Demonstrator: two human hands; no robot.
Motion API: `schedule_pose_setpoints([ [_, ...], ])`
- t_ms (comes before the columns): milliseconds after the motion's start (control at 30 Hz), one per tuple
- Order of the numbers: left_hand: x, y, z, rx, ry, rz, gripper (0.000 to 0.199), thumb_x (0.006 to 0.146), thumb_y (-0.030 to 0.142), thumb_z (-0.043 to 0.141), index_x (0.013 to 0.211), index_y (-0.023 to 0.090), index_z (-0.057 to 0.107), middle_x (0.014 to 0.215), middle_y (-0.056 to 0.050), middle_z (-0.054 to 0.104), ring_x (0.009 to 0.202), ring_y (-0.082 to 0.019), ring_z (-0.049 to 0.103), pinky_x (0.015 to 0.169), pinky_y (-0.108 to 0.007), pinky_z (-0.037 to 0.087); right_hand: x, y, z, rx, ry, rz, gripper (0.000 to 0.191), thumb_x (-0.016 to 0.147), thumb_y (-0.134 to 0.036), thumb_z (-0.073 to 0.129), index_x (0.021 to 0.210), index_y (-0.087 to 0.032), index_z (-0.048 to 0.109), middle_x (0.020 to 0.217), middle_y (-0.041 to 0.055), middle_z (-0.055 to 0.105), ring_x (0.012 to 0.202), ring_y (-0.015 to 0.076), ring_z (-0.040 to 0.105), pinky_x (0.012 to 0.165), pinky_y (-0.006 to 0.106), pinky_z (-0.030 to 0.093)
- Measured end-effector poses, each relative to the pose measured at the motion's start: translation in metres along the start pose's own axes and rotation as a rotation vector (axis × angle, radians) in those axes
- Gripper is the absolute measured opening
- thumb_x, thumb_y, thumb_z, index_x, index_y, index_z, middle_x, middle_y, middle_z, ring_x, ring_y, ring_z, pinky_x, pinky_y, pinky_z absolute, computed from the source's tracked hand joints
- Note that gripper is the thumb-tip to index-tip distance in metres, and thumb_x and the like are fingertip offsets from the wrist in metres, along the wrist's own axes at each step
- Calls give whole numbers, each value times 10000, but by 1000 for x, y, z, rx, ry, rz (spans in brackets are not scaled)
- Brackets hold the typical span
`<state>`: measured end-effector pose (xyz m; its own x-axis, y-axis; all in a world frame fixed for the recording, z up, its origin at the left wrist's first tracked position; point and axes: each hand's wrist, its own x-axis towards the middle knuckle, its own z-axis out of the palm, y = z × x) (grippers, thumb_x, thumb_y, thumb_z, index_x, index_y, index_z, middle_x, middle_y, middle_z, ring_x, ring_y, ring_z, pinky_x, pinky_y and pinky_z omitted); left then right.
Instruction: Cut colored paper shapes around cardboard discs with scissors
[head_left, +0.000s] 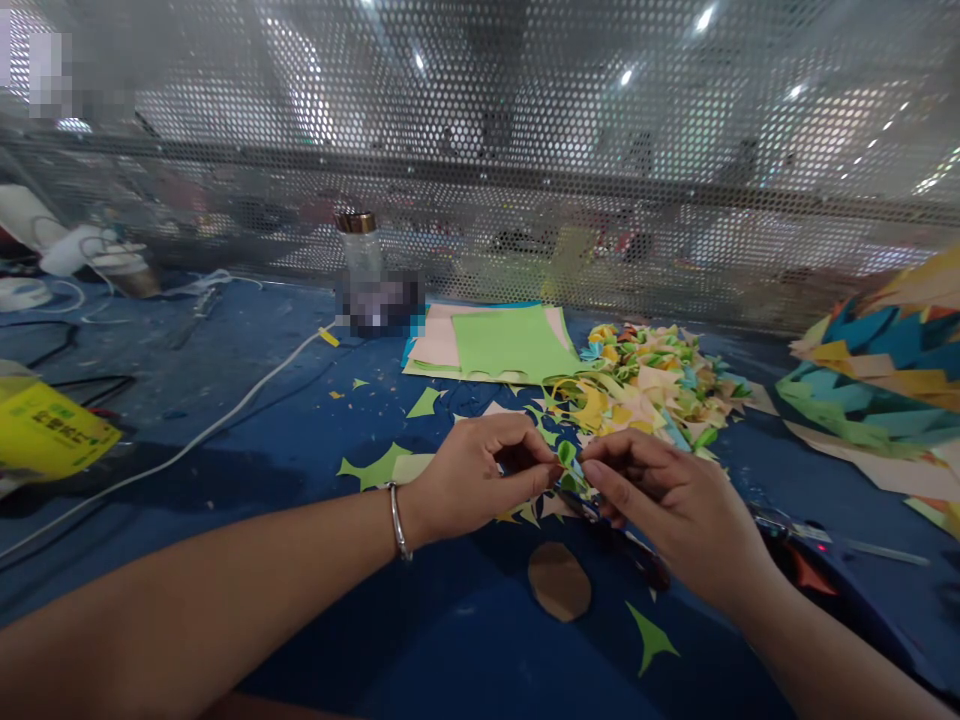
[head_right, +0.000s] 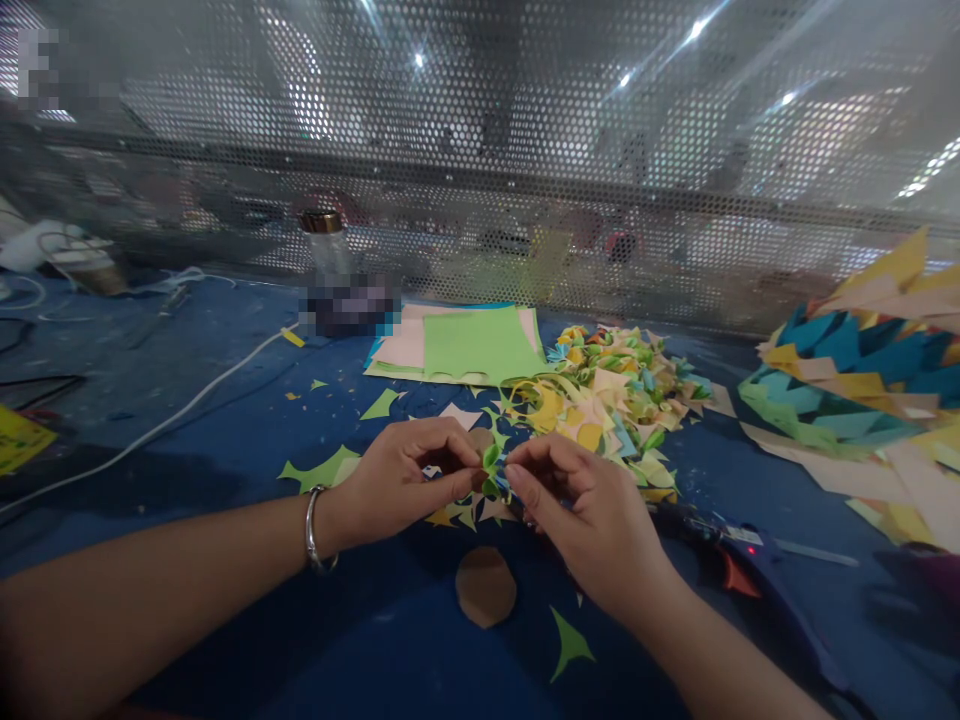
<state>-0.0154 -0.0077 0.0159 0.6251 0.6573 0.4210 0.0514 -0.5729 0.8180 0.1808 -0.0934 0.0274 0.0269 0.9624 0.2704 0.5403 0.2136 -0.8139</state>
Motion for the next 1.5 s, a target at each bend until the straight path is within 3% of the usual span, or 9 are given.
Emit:
schedule_pose_setpoints([
  [567,-2,-1,0,2,-50,-16,81,821,195,648,742,181,658,693,10,660,638,-91,579,618,-225,481,-1,-1,-2,-151,-29,-119,227,955,-377,578,827,-221,682,586,-17,640,504,129,596,481,239,466],
  [1233,-1,-2,1,65,-62,-30,69,806,179,643,738,186,642,659,27,626,604,-86,562,569,-196,443,1,0,-2,-131,-99,-85,262,959,-416,570,817,-225,680,579,-17,644,506,138,613,474,248,498],
  [1500,0,-5,2,-96,-48,-180,129,814,284,673,753,175,639,686,4,652,595,-95,573,560,-227,450,-3,9,-4,-34,-63,6,319,989,-508,583,1034,-221,714,619,-2,693,518,145,651,487,233,540],
])
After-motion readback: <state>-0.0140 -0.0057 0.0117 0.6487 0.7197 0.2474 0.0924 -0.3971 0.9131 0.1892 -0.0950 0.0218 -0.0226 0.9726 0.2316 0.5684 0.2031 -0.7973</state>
